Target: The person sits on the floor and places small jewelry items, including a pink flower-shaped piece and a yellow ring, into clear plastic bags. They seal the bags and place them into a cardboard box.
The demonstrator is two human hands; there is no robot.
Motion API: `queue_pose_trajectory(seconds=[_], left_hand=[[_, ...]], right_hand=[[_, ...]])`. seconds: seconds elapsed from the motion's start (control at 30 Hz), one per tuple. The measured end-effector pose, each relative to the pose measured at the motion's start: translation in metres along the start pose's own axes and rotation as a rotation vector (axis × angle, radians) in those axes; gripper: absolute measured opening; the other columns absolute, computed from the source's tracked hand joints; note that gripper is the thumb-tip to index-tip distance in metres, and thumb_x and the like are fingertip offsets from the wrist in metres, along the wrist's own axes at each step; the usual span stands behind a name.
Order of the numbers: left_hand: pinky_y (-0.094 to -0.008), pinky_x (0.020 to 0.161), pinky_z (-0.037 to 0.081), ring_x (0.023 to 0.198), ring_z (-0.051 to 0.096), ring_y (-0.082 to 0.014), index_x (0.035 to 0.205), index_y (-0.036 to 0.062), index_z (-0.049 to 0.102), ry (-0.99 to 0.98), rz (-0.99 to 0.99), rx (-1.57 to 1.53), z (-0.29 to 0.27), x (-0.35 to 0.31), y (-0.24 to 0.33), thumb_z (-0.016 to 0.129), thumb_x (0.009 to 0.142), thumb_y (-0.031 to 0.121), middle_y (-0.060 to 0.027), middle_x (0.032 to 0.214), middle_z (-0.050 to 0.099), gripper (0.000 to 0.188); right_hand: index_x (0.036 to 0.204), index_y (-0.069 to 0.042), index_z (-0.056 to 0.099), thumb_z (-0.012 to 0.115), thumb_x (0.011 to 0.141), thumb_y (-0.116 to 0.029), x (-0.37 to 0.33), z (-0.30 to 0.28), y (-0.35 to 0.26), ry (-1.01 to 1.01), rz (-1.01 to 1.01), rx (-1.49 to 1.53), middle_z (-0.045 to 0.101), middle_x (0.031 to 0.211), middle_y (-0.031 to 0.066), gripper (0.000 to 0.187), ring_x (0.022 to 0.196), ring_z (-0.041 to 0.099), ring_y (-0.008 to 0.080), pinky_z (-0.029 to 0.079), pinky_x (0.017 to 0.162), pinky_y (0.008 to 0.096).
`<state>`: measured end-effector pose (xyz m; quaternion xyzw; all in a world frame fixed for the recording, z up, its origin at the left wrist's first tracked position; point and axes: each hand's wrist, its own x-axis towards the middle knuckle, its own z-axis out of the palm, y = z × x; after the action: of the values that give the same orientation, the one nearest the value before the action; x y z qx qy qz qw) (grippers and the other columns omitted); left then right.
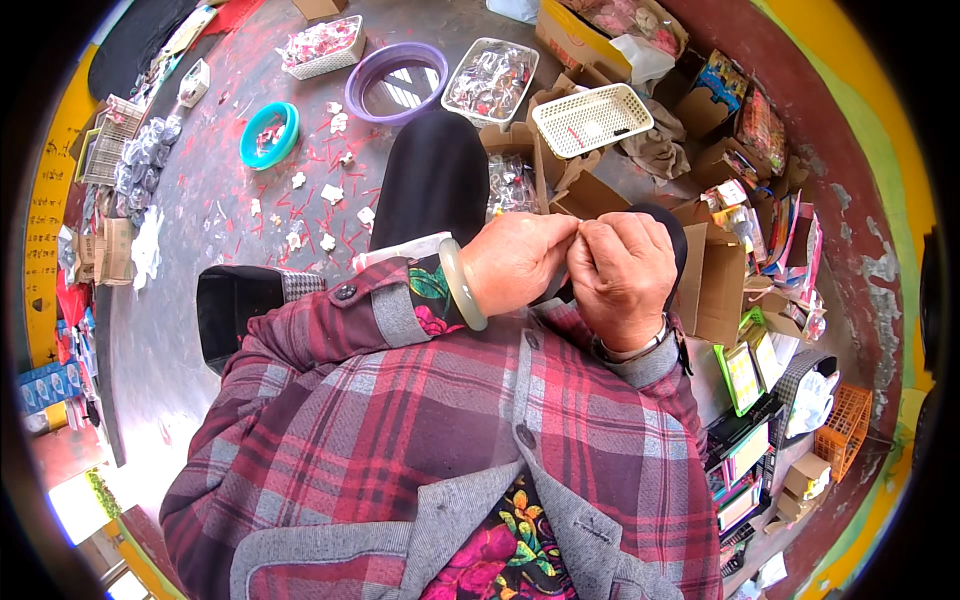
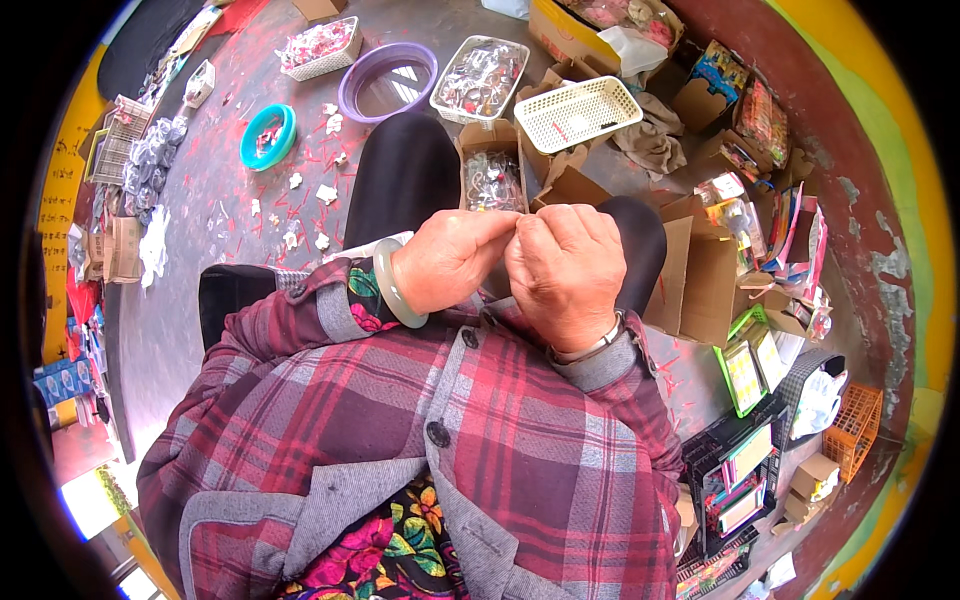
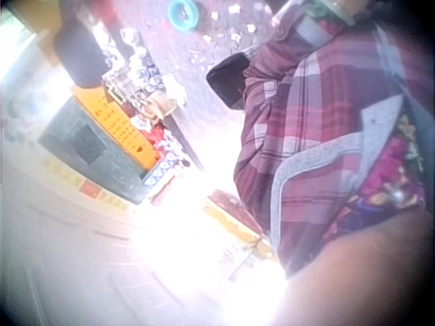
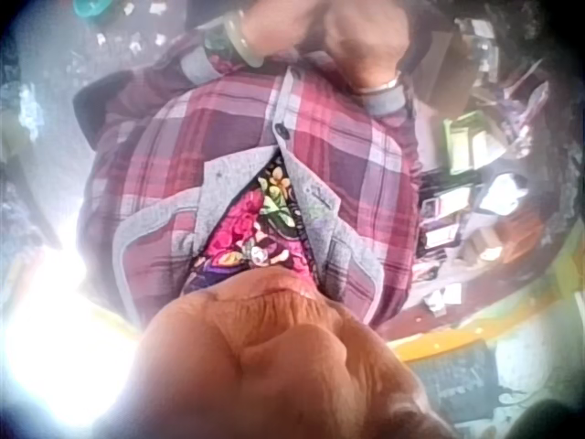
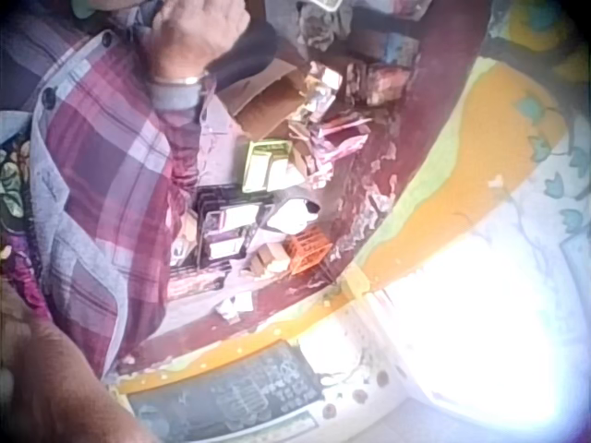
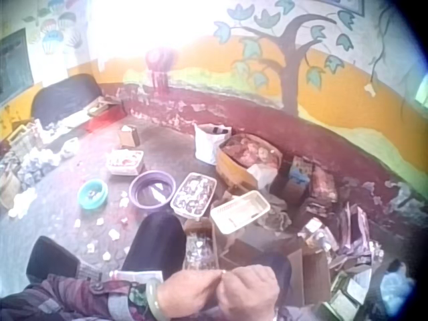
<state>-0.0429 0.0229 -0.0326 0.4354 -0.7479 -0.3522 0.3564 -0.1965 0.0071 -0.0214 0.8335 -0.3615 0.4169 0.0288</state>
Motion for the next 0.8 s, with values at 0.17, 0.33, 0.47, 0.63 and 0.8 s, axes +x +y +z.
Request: queue_pose_trajectory(seconds=[0.17, 0.33, 0.47, 0.63, 0.8], left_hand=[[-0.0315, 0.062, 0.047, 0.070, 0.060, -0.0305, 0.098, -0.0008, 0.058, 0.001, -0.018, -0.087, -0.002, 0.000, 0.001, 0.049, 0.086, 0.004, -0.0192, 0.079, 0.059, 0.016], [-0.0290, 0.062, 0.048, 0.070, 0.061, -0.0223, 0.102, -0.0027, 0.058, 0.026, -0.002, -0.153, -0.002, 0.000, -0.002, 0.050, 0.086, 0.004, -0.0159, 0.080, 0.061, 0.019], [-0.0265, 0.069, 0.048, 0.077, 0.062, -0.0165, 0.105, -0.0025, 0.059, -0.013, -0.093, -0.323, -0.001, -0.001, -0.005, 0.051, 0.089, 0.009, -0.0117, 0.088, 0.064, 0.022], [-0.0287, 0.082, 0.049, 0.091, 0.061, -0.0190, 0.107, -0.0046, 0.057, -0.108, -0.524, -0.995, -0.008, 0.001, -0.008, 0.050, 0.091, 0.013, -0.0113, 0.100, 0.062, 0.026], [-0.0324, 0.084, 0.050, 0.094, 0.061, -0.0221, 0.108, -0.0070, 0.055, -0.106, -0.608, -1.158, -0.016, 0.002, -0.007, 0.051, 0.090, 0.013, -0.0156, 0.102, 0.061, 0.028]], right_hand=[[0.071, -0.006, 0.060, 0.063, 0.059, 0.001, -0.002, 0.002, 0.000, 0.040, 0.163, 0.172, 0.056, 0.069, 0.0053, 0.015, 0.064, 0.054, 0.0230, 0.043, 0.058, 0.0318], [0.070, -0.001, 0.059, 0.062, 0.064, 0.004, -0.004, -0.001, 0.002, -0.012, 0.405, 0.443, 0.056, 0.069, 0.0070, 0.008, 0.062, 0.054, 0.0174, 0.043, 0.056, 0.0260], [0.074, 0.002, 0.060, 0.060, 0.069, 0.005, -0.007, -0.003, 0.007, -0.032, 0.606, 0.685, 0.055, 0.069, 0.0047, 0.005, 0.065, 0.053, 0.0091, 0.042, 0.058, 0.0219], [0.081, 0.003, 0.061, 0.057, 0.078, 0.002, -0.010, -0.013, 0.018, 0.017, 0.925, 1.159, 0.063, 0.078, 0.0072, 0.005, 0.074, 0.059, 0.0118, 0.045, 0.070, 0.0223], [0.083, 0.003, 0.062, 0.060, 0.077, 0.001, -0.028, -0.022, 0.043, 0.142, 0.989, 1.274, 0.062, 0.078, 0.0068, 0.007, 0.072, 0.056, 0.0113, 0.043, 0.070, 0.0228]])
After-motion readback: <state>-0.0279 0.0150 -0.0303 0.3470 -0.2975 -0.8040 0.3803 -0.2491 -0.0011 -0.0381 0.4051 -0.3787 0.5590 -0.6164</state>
